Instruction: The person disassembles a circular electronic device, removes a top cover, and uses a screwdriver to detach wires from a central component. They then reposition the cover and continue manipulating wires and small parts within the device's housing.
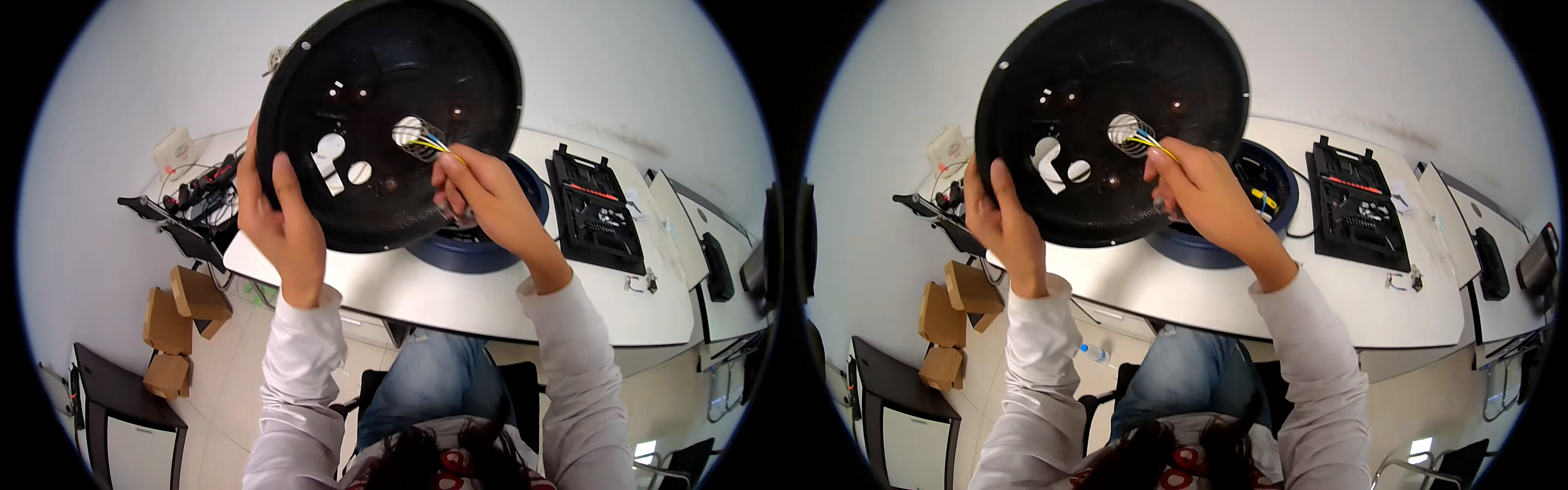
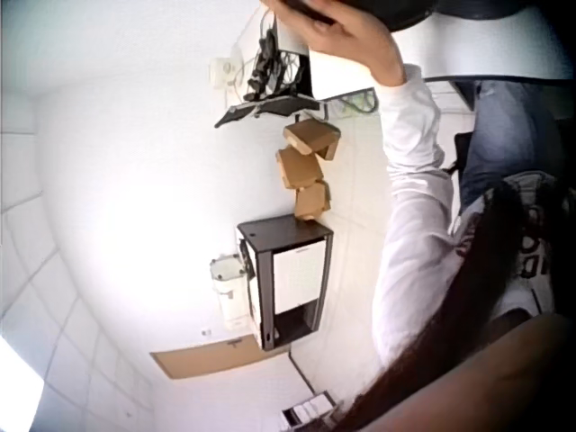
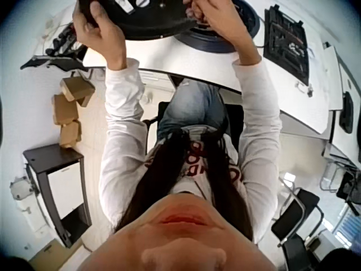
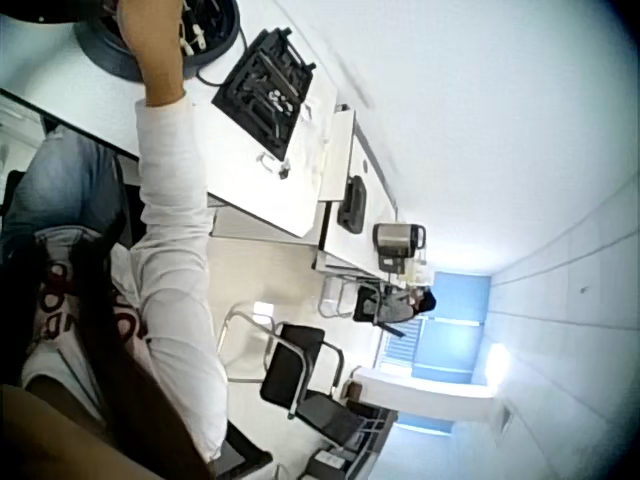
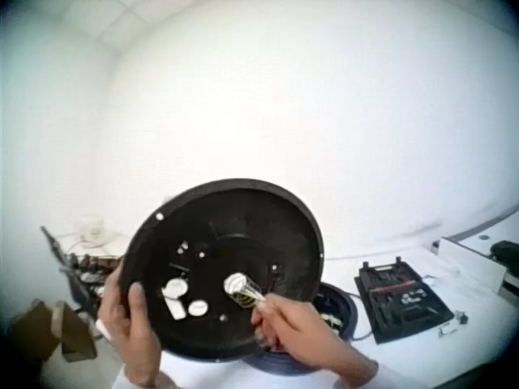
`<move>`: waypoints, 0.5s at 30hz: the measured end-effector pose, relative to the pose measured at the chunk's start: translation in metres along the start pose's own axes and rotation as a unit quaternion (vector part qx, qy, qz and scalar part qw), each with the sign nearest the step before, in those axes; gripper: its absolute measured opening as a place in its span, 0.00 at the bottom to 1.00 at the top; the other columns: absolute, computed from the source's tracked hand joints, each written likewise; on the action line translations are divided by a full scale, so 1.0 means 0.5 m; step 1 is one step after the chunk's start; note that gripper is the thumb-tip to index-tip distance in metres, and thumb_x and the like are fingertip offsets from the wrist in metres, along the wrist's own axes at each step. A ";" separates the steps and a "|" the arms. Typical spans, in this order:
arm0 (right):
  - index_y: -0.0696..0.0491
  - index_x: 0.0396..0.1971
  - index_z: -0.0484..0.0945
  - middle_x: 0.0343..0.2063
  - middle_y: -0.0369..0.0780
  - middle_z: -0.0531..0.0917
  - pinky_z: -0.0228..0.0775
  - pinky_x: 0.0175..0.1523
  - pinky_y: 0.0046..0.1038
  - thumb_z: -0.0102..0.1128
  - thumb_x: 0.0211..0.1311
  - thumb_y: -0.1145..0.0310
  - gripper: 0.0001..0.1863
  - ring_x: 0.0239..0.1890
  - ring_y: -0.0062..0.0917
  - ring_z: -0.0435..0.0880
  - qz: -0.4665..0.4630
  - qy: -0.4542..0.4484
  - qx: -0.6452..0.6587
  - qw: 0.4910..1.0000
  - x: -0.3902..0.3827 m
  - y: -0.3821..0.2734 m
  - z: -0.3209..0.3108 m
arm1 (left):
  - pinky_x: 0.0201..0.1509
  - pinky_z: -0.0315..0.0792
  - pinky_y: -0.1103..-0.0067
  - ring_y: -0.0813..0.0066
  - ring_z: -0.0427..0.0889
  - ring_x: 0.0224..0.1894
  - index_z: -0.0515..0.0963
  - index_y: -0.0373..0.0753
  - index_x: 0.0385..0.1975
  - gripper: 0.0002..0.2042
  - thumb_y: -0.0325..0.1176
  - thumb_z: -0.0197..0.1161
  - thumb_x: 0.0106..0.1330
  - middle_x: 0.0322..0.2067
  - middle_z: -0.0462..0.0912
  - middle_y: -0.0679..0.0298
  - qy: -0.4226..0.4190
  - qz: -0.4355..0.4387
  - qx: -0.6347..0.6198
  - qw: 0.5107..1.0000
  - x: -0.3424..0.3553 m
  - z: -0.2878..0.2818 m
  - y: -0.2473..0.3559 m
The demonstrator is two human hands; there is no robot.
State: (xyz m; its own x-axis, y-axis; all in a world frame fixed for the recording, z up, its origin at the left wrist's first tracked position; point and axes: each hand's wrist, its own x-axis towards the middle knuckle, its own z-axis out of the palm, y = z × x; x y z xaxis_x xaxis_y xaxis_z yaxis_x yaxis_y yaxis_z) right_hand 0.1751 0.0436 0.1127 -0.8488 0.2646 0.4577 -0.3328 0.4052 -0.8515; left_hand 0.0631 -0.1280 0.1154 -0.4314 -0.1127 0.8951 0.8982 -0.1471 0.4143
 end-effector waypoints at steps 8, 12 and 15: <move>0.59 0.37 0.68 0.16 0.35 0.69 0.57 0.22 0.17 0.38 0.71 0.64 0.14 0.18 0.15 0.66 0.003 0.136 0.235 0.962 -0.303 0.013 0.058 | 0.61 0.52 0.47 0.44 0.67 0.56 0.70 0.38 0.52 0.17 0.29 0.52 0.62 0.50 0.75 0.52 -0.092 0.113 -0.020 0.989 -0.229 -0.071 0.191; 0.59 0.39 0.68 0.16 0.35 0.68 0.57 0.22 0.17 0.38 0.71 0.64 0.13 0.18 0.15 0.66 -0.021 0.173 0.311 0.934 -0.426 0.060 0.045 | 0.59 0.53 0.44 0.63 0.71 0.57 0.75 0.48 0.46 0.13 0.34 0.55 0.61 0.49 0.78 0.67 -0.206 0.215 -0.047 0.954 -0.329 -0.098 0.293; 0.59 0.40 0.68 0.16 0.35 0.68 0.57 0.22 0.17 0.37 0.71 0.65 0.13 0.17 0.15 0.66 -0.022 0.176 0.333 0.926 -0.490 0.072 0.054 | 0.61 0.57 0.55 0.79 0.72 0.56 0.76 0.49 0.46 0.13 0.36 0.52 0.63 0.49 0.78 0.71 -0.177 0.250 -0.077 0.949 -0.399 -0.092 0.350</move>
State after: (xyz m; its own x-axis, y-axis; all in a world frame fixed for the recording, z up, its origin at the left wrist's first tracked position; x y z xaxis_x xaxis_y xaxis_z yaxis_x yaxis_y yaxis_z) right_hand 0.3601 -0.0302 -0.0373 -0.6813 0.5763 0.4513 -0.6426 -0.1758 -0.7457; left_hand 0.3026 -0.1767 0.0016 0.1252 0.1267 0.9840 0.9483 -0.3068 -0.0812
